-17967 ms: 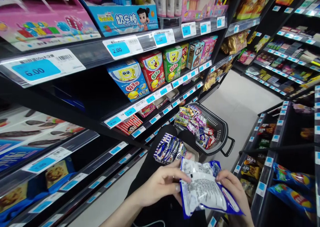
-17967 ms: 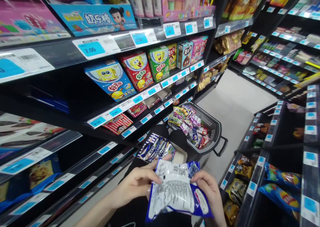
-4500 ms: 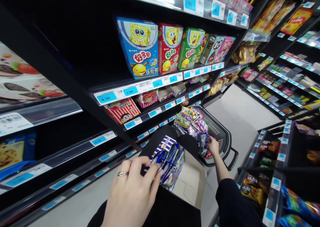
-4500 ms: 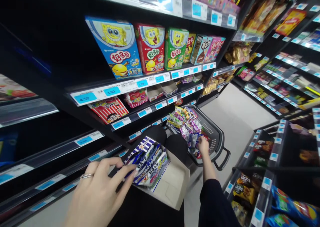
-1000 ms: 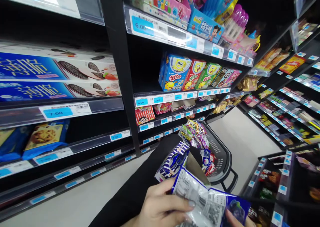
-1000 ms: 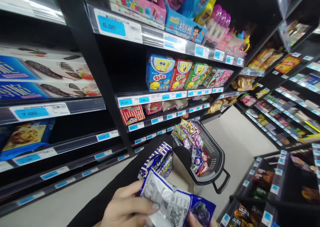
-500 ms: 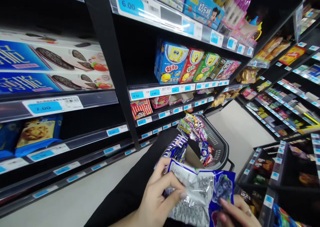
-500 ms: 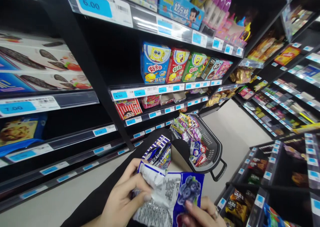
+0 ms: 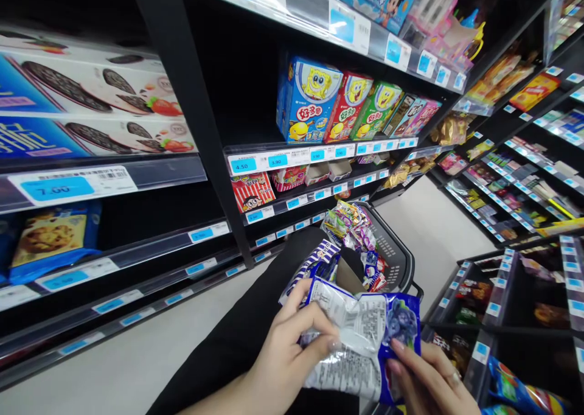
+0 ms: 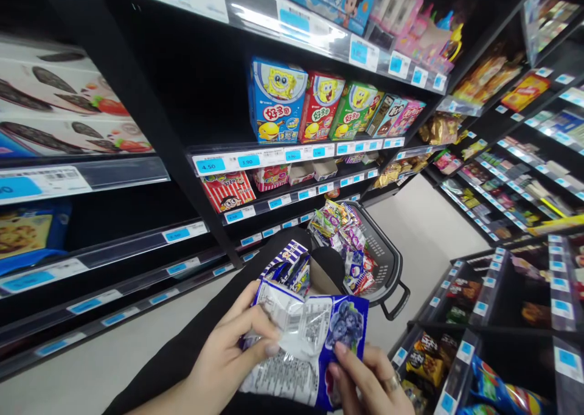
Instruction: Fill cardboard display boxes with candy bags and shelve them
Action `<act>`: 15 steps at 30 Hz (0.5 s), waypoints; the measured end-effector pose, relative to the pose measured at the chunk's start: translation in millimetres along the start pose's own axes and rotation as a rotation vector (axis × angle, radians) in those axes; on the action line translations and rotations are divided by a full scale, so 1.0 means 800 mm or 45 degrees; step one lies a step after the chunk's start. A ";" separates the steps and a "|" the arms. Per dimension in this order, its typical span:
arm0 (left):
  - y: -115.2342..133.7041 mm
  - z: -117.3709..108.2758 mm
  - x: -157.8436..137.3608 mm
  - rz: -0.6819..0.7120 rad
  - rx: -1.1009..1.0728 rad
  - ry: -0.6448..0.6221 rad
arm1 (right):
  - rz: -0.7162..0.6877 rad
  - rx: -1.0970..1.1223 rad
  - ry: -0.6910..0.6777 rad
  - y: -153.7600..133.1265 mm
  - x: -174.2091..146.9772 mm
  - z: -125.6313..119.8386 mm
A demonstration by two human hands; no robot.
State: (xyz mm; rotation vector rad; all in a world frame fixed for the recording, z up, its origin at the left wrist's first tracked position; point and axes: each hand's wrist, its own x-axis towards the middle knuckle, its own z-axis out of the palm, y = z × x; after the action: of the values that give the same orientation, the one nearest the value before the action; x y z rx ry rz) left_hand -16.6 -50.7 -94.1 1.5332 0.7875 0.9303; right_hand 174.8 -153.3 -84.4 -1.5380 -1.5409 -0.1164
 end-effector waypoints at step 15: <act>0.011 0.002 0.005 0.100 0.073 0.019 | 0.621 0.266 0.127 -0.026 0.019 0.022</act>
State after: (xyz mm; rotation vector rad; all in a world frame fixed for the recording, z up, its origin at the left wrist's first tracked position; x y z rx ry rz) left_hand -13.2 -49.8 -85.2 1.6187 0.7748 0.9851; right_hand 151.5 -135.3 -73.8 -1.6641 -1.0298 0.2355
